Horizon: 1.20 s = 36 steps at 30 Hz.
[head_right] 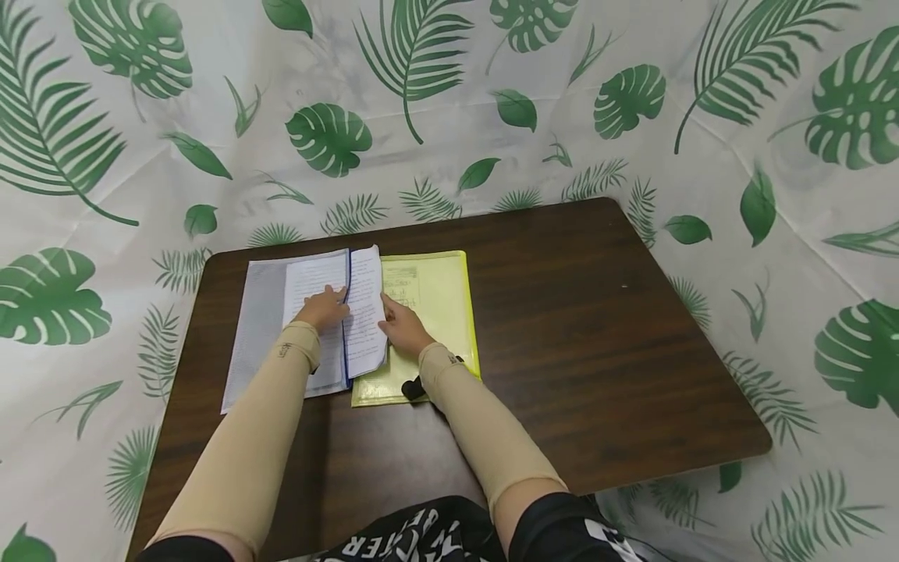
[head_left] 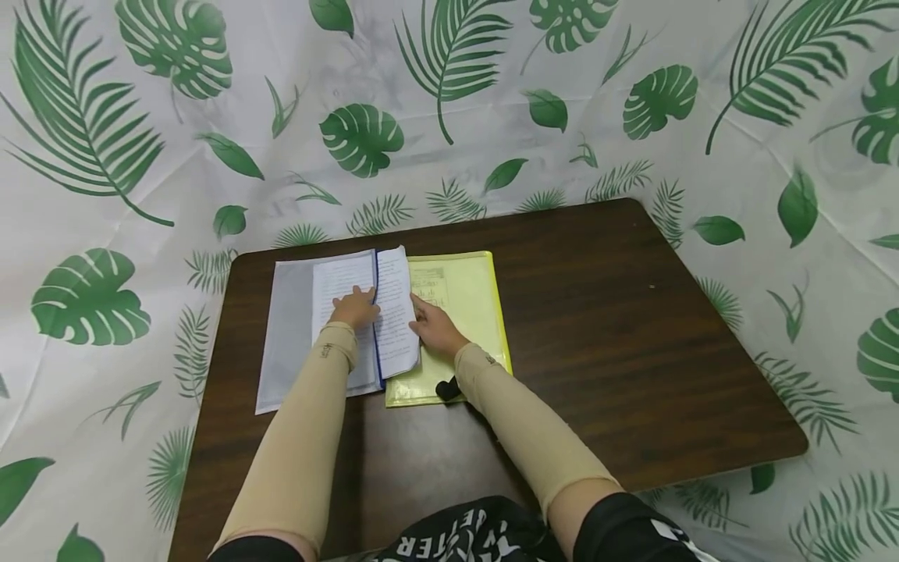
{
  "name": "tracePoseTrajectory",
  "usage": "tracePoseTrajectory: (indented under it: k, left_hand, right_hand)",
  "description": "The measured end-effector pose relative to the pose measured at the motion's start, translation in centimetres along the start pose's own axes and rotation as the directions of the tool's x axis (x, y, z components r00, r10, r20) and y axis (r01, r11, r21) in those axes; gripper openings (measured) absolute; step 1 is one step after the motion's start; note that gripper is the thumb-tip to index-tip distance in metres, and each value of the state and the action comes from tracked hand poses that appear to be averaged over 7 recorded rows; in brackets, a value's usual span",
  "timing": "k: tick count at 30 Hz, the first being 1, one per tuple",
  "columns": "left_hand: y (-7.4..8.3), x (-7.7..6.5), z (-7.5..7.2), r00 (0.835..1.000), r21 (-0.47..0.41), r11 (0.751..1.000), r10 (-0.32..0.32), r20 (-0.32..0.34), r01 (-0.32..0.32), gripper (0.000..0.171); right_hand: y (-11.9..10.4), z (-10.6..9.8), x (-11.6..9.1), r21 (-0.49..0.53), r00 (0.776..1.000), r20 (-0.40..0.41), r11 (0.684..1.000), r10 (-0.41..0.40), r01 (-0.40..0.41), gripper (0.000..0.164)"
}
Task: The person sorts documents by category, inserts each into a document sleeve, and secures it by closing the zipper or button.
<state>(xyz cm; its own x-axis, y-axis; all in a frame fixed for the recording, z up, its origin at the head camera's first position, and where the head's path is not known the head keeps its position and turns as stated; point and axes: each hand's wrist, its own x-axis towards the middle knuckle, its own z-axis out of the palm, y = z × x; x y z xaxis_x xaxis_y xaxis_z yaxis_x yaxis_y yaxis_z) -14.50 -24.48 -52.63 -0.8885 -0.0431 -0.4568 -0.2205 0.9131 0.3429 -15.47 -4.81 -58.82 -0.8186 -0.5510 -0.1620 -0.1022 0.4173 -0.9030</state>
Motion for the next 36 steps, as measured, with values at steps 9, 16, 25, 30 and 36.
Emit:
tracePoseTrajectory:
  k: [9, 16, 25, 30, 36]
  left_hand:
    - [0.8, 0.7, 1.1, 0.999, 0.029, 1.0, -0.006, -0.048, 0.007, 0.06]
    - [2.6, 1.1, 1.0, 0.996, 0.002, 1.0, -0.005, -0.084, 0.005, 0.059]
    - [1.9, 0.5, 0.1, 0.997, -0.002, 0.999, -0.036, -0.065, 0.036, 0.062]
    - [1.4, 0.3, 0.2, 0.998, 0.016, 1.0, -0.024, -0.059, 0.025, 0.066]
    - [1.2, 0.1, 0.3, 0.998, 0.037, 0.999, -0.009, -0.055, 0.011, 0.071]
  right_hand:
    - [0.7, -0.4, -0.4, -0.03, 1.0, 0.016, 1.0, -0.002, 0.002, 0.065]
    - [0.3, -1.7, -0.6, -0.083, 1.0, 0.029, 0.997, 0.001, 0.002, 0.066]
    - [-0.1, -0.5, 0.3, 0.038, 0.997, 0.071, 0.999, 0.001, -0.004, 0.068]
    - [0.0, -0.1, 0.4, 0.026, 0.998, 0.061, 1.0, 0.002, -0.004, 0.067]
    - [0.1, 0.5, 0.4, 0.036, 0.998, 0.068, 0.999, 0.016, -0.019, 0.067]
